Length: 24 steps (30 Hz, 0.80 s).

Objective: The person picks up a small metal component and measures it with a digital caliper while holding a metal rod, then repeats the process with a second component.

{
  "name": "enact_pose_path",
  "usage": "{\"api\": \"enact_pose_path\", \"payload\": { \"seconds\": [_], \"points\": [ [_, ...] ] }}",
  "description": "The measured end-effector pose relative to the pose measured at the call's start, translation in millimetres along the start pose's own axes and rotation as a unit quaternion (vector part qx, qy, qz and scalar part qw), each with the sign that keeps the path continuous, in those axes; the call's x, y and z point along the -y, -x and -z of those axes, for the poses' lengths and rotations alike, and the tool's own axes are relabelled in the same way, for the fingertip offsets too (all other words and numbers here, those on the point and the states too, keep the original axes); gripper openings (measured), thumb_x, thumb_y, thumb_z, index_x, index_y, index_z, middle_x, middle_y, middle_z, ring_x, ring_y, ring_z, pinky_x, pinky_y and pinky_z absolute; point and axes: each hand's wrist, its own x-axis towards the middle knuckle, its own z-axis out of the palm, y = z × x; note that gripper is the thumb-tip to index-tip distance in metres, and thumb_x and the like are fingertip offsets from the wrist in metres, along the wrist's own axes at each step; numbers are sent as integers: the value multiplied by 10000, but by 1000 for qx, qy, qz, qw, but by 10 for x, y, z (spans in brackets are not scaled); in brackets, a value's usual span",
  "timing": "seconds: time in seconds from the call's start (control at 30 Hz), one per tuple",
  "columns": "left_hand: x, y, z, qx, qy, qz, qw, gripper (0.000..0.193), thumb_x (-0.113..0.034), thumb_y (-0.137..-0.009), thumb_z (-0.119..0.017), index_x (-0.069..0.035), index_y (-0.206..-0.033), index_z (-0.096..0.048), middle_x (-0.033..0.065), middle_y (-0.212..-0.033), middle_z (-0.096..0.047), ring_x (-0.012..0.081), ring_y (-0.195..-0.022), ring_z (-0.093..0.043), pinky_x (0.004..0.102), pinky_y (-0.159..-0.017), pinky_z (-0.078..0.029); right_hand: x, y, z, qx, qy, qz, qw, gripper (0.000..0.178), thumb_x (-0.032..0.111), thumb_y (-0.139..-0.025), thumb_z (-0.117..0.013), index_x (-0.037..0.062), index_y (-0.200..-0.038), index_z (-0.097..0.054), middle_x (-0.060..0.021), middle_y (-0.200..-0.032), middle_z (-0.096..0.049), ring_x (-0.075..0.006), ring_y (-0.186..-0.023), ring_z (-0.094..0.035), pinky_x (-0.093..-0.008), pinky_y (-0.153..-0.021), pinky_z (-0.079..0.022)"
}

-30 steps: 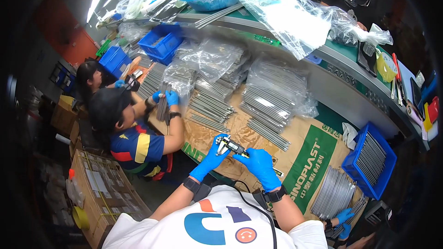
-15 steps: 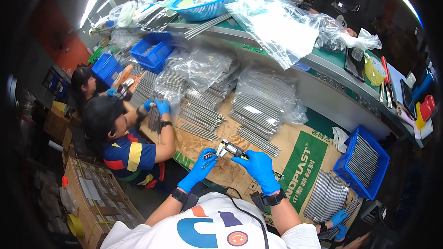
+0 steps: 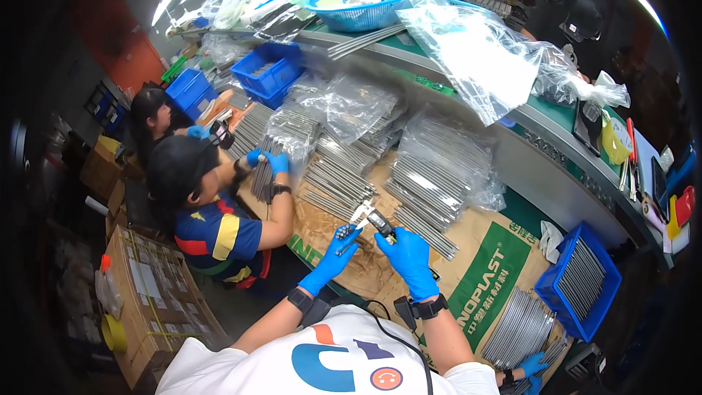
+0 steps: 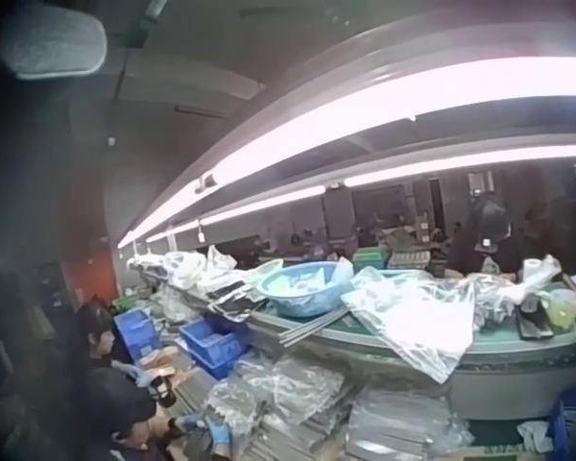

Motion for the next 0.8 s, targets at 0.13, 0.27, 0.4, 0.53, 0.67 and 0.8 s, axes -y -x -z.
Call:
{"api": "enact_pose_path", "payload": {
  "seconds": [0.13,0.27,0.4,0.53,0.67,0.8],
  "points": [
    [32,-31,-19,-16,8,-8,1000,500,-86,-854,-571,-31,-1322,-405,177,-1299,-408,322,-1259,-360,373,-1036,-317,25,178,76,53,-22,-42,997,464,504,-746,-673,42,-785,-659,-144,-561,-571,-281,-492,-572,-356,-453,-420],
    [-105,-46,-116,-27,225,68,972,544,-47,-828,-592,-14,-1322,-366,149,-1300,-407,297,-1241,-387,355,-1027,-331,12,337,22,106,-22,-57,992,478,516,-736,-679,46,-823,-684,-136,-557,-571,-261,-488,-574,-342,-456,-415],
    [-138,-53,-79,-1,133,35,990,570,-19,-811,-599,-27,-1329,-360,139,-1297,-409,270,-1232,-402,339,-1022,-342,28,408,19,128,-17,-59,990,488,530,-732,-677,49,-816,-688,-127,-559,-575,-248,-496,-580,-335,-460,-417],
    [-181,-39,-59,8,113,42,993,588,-25,-806,-608,-33,-1338,-360,143,-1309,-391,272,-1240,-390,340,-1024,-344,43,401,51,135,-9,-57,989,500,545,-722,-677,50,-798,-689,-121,-556,-576,-244,-496,-582,-332,-461,-418],
    [-270,-25,-52,28,84,56,994,604,-70,-802,-642,-37,-1340,-370,136,-1329,-367,273,-1252,-375,350,-1030,-342,29,416,91,140,-3,-55,989,509,552,-712,-681,49,-784,-690,-121,-547,-572,-247,-491,-580,-331,-458,-416],
    [-295,-35,-32,51,84,49,994,651,-123,-788,-680,-58,-1358,-370,137,-1373,-325,264,-1258,-366,368,-1035,-340,1,439,158,123,-3,-57,991,513,554,-704,-685,45,-772,-688,-126,-541,-567,-252,-485,-576,-327,-454,-414]
  ]
}}
